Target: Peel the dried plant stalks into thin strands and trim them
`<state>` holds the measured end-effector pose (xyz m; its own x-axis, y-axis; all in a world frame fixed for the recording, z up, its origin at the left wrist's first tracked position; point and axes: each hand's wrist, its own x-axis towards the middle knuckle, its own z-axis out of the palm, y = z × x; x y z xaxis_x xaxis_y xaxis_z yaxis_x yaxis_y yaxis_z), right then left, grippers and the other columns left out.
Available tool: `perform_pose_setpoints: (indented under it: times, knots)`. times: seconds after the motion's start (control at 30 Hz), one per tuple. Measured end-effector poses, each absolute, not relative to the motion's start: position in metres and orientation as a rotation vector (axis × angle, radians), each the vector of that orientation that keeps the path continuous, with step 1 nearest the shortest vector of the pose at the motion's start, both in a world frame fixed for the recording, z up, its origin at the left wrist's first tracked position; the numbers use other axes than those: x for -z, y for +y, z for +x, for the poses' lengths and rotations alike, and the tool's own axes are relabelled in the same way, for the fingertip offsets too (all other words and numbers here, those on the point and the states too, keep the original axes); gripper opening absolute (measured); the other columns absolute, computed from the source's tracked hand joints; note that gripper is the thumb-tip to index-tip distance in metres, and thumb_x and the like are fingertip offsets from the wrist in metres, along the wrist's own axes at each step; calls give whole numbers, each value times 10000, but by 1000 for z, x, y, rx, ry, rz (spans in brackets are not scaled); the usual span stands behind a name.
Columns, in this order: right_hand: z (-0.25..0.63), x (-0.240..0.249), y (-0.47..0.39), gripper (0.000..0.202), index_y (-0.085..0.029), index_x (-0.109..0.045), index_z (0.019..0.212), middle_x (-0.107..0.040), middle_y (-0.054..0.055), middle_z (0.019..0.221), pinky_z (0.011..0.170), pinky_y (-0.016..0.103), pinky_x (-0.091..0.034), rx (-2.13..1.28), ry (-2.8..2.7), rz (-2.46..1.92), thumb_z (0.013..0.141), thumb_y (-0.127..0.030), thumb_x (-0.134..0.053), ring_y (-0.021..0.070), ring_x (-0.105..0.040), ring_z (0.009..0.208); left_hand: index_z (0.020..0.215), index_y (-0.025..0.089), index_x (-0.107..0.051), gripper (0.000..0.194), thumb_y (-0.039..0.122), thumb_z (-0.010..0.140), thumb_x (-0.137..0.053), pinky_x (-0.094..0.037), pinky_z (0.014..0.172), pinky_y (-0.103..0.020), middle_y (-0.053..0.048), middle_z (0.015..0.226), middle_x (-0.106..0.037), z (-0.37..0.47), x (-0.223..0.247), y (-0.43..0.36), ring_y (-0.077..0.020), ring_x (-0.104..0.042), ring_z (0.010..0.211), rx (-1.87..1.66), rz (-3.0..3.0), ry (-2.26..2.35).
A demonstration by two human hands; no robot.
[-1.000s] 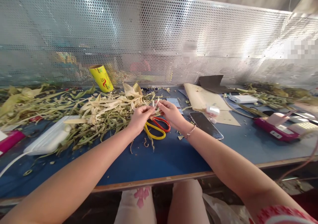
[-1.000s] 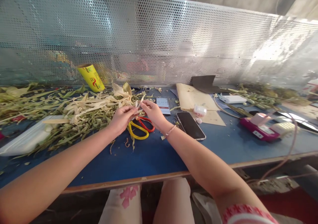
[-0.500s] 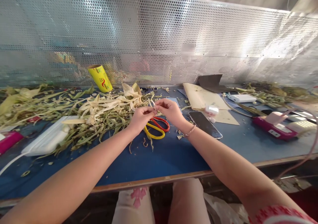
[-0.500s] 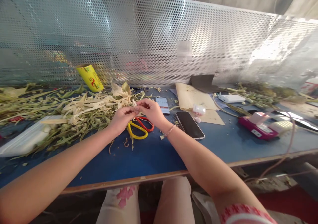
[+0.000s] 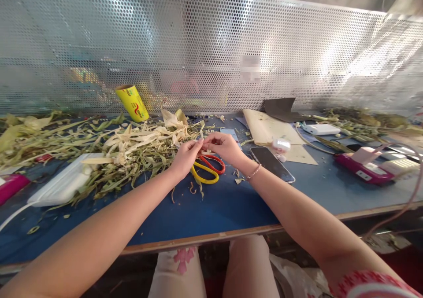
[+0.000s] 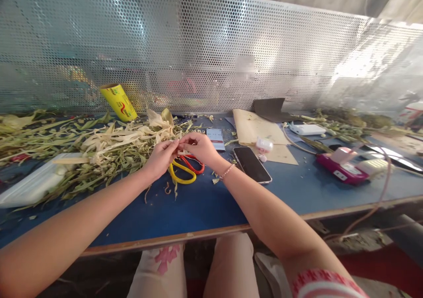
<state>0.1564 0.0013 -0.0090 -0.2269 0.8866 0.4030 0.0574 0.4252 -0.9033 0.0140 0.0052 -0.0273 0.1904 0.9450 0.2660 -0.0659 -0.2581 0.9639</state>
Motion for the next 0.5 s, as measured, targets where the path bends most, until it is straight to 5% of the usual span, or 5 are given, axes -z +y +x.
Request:
perform_pose_setpoints:
  times: [0.23,0.5]
  knots:
    - [158,8,3,153,-171,-576,798,-500,-44,613,522,228,-346,-981,-1382,-879,693,-279,-552,66,-415,528,665,141,-598,361,501,691,-594,-452,671,-292,-22,659,-607,16,28,8,-129,-564,625,-1257,1428,875]
    - [155,0,-5,195,-167,-611,763,-572,-11,691,644,244,-402,-1174,-1424,-880,714,-352,-577,95,-504,657,626,162,-543,336,487,697,-589,-397,594,-244,28,566,-539,16,16,-5,-105,-504,561,-1189,1597,906]
